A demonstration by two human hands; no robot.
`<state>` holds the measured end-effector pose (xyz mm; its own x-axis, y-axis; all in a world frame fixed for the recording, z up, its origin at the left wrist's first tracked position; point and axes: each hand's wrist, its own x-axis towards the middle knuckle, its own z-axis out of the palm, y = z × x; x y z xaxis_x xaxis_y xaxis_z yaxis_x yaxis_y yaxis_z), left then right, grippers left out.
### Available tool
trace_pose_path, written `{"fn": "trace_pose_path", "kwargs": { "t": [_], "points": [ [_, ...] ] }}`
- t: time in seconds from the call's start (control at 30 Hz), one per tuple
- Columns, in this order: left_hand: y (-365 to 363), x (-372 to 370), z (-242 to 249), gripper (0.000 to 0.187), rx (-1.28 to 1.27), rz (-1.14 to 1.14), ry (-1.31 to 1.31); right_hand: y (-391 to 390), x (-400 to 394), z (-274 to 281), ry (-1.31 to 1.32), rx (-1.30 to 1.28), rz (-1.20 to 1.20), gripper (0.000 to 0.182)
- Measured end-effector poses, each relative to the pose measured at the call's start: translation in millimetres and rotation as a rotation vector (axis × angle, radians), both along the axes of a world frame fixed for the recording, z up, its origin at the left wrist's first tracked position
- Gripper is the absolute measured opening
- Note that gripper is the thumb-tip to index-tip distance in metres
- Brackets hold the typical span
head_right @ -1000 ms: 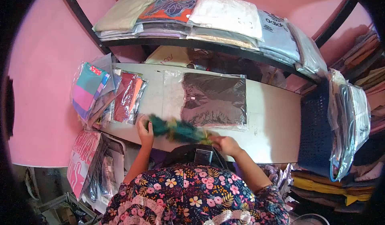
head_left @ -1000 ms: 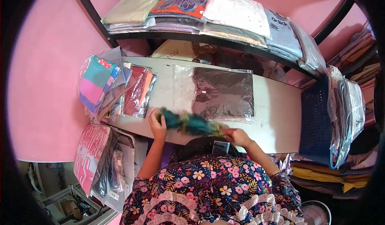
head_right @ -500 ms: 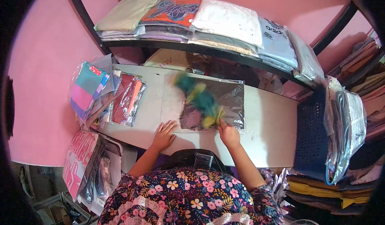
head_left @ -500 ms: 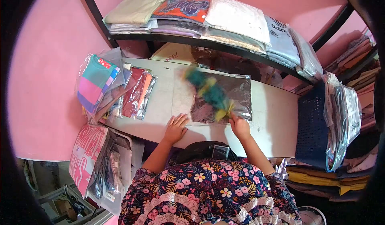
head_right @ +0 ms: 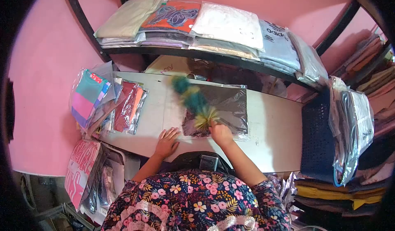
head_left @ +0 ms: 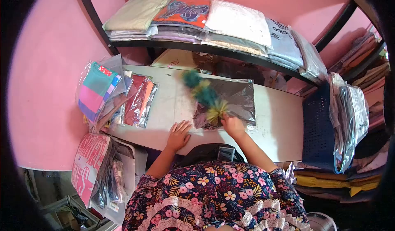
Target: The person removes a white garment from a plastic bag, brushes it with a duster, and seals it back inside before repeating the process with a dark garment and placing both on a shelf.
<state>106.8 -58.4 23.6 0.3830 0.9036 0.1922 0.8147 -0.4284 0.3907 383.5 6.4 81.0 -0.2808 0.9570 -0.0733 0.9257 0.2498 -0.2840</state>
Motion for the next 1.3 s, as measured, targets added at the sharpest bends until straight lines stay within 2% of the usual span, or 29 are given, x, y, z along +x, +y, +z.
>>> {"fn": "trace_pose_path", "kwargs": {
  "t": [0.1,0.17,0.2,0.3,0.4,0.47,0.57,0.7,0.77,0.87,0.9,1.0,1.07,1.1,1.17,1.23,1.3],
  "points": [
    [0.6,0.4,-2.8,0.049,0.012,-0.002,0.014,-12.1,9.9,21.8,-0.016,-0.104,0.106,0.031],
    [-0.3,1.0,-0.2,0.049,-0.013,0.009,0.025,-6.0,35.9,19.0,-0.012,-0.067,-0.051,0.029],
    [-0.1,1.0,0.4,0.049,-0.016,0.002,0.024,-5.4,51.4,16.3,-0.001,0.041,-0.180,0.026],
    [-1.3,1.8,0.1,0.050,-0.016,0.007,0.020,-0.7,98.2,22.9,-0.053,0.052,-0.477,0.026],
    [0.3,4.0,4.0,0.050,-0.043,0.010,0.033,-16.9,105.3,48.5,0.022,0.080,-0.497,0.027],
    [0.1,4.7,7.7,0.050,-0.036,0.018,0.024,-32.8,99.7,57.8,0.165,0.015,-0.198,0.027],
    [0.5,4.6,6.1,0.050,-0.012,0.010,0.013,-42.9,108.9,61.6,0.155,-0.070,-0.210,0.026],
    [0.5,7.5,8.8,0.049,-0.013,0.004,0.014,-39.4,139.1,53.4,0.008,0.034,-0.657,0.025],
    [0.0,8.5,9.7,0.048,-0.017,0.012,0.021,-46.2,140.0,62.1,0.060,0.094,-0.694,0.027],
    [0.9,8.4,9.5,0.049,-0.015,0.002,0.038,-65.9,127.1,61.9,0.099,0.068,-0.544,0.026],
    [1.7,8.3,8.7,0.049,-0.015,-0.011,0.042,-74.1,129.4,57.4,0.188,0.094,-0.470,0.028],
    [-0.1,8.8,9.3,0.049,-0.036,-0.003,0.052,-90.6,137.2,51.0,0.192,-0.025,-0.497,0.028],
    [0.4,9.1,8.5,0.048,-0.030,0.009,0.062,-95.7,137.6,42.9,0.174,0.133,-0.644,0.028],
    [0.3,9.2,8.4,0.048,-0.032,0.003,0.066,-98.7,135.9,39.6,0.177,0.131,-0.651,0.028],
    [1.3,9.5,6.9,0.047,-0.017,0.000,0.066,-103.6,127.8,32.9,0.291,0.151,-0.583,0.029],
    [1.5,9.7,7.4,0.047,-0.021,-0.007,0.063,-111.5,117.7,19.3,0.312,0.085,-0.342,0.032],
    [1.8,8.9,6.8,0.046,-0.024,-0.009,0.061,-116.2,106.2,32.8,0.248,-0.066,-0.327,0.033]
  ]
}}
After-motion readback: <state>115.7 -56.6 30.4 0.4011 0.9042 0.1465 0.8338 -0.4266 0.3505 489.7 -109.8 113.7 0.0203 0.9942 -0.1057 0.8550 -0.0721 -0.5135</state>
